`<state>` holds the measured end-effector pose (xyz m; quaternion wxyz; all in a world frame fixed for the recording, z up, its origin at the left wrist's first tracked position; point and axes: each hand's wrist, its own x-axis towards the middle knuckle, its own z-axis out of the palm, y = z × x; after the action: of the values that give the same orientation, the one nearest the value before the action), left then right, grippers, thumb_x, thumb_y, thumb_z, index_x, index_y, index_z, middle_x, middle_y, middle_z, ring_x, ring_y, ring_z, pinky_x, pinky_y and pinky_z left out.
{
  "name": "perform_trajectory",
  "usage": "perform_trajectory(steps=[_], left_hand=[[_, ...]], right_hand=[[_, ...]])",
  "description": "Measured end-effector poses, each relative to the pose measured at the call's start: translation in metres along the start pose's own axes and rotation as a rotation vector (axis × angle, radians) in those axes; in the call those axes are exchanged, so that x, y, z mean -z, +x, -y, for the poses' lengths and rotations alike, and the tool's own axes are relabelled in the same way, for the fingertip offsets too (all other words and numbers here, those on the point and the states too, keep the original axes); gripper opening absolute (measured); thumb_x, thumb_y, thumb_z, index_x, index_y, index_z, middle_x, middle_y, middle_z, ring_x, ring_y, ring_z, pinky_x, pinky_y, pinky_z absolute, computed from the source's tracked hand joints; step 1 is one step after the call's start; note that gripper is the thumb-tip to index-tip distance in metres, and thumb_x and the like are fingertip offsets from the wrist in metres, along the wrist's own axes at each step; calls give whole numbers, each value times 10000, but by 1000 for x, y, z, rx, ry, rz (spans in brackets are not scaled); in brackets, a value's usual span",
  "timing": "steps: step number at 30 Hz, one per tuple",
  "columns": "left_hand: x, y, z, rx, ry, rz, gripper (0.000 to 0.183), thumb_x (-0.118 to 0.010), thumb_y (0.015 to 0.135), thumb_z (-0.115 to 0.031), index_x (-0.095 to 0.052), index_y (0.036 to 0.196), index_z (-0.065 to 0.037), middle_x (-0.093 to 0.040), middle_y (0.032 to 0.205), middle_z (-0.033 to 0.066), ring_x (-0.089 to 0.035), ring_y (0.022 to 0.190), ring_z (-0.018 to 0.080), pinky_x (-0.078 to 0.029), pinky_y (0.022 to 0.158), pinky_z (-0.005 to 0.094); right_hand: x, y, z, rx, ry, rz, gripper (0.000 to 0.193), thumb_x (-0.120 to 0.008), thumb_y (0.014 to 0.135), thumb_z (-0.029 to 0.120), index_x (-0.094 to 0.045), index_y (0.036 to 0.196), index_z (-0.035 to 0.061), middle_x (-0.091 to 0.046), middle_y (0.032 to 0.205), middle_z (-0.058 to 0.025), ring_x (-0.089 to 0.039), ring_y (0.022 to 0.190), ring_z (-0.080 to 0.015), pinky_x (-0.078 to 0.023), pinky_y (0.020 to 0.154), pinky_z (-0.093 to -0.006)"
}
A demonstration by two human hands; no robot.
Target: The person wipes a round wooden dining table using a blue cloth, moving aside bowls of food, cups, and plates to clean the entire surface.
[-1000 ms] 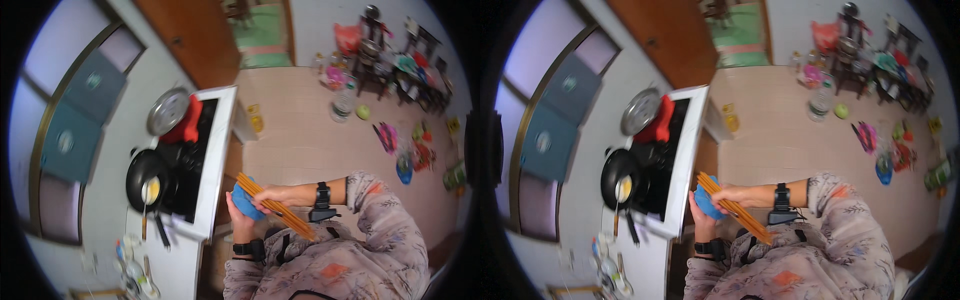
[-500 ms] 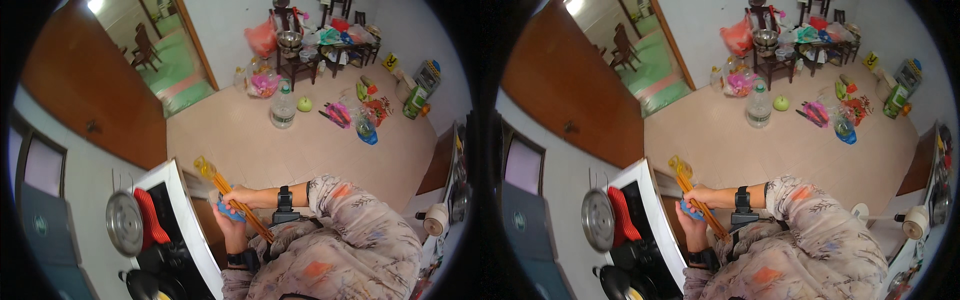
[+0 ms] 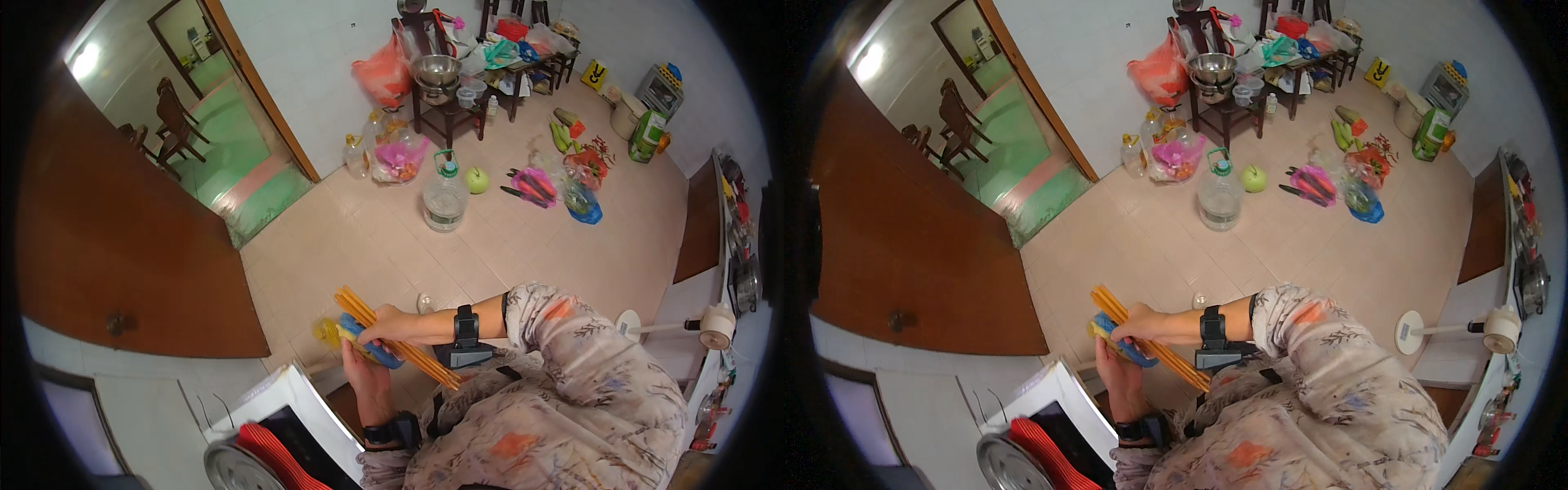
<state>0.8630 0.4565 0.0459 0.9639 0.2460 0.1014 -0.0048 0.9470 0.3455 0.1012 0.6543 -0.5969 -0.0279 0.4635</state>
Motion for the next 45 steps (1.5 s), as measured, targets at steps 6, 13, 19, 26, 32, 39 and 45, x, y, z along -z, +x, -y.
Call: perform_trajectory(steps=[6,13,19,26,32,39,45], left_hand=[[-58,114,-61,-155,258,-554,293,-402,925,-287,-520,1055,-54,-589,895,84,-572,825,203,-456,732,317],[-37,236,-153,0,-201,47,256,-476,907,-297,-541,1001,-69,-563,813,34,-528,735,123,-435,590,243],[-65,335,-188,-432,304,-796,244,-486,919,-302,-556,1011,-87,-549,769,1,-509,574,105,-430,504,230],[-15,438,-276,-145,-12,-372,416,-349,942,-441,-557,1030,-92,-615,814,47,-609,742,169,-523,646,317],[-1,532,-342,-109,-152,-249,303,-392,948,-373,-552,954,-116,-606,876,11,-591,846,146,-480,789,301],[26,627,-434,-70,127,-206,281,-402,952,-358,-538,933,-113,-556,773,28,-554,693,127,-489,595,254],[50,718,-494,143,587,-339,311,-627,848,-351,-537,1002,-96,-542,887,-2,-527,750,90,-439,606,230]], right_hand=[[73,100,66,-62,348,61,181,-639,776,156,-510,684,69,-490,564,-15,-447,429,-112,-351,385,-244],[80,195,168,-211,391,154,186,-643,789,193,-521,690,92,-474,554,14,-431,416,-91,-334,376,-215],[90,281,246,-71,227,142,151,-647,774,137,-533,709,61,-488,551,-20,-454,423,-104,-348,372,-240],[62,405,326,29,209,313,128,-635,809,147,-555,769,55,-514,607,-10,-476,458,-99,-376,405,-234],[47,526,406,24,230,181,114,-589,827,130,-527,772,52,-516,618,-20,-486,499,-97,-389,427,-226],[42,636,476,79,74,140,105,-584,822,101,-506,776,47,-528,622,-34,-498,490,-116,-394,424,-238],[48,758,510,303,-89,-38,134,-583,834,97,-491,877,10,-517,629,-41,-503,486,-132,-418,426,-272]])
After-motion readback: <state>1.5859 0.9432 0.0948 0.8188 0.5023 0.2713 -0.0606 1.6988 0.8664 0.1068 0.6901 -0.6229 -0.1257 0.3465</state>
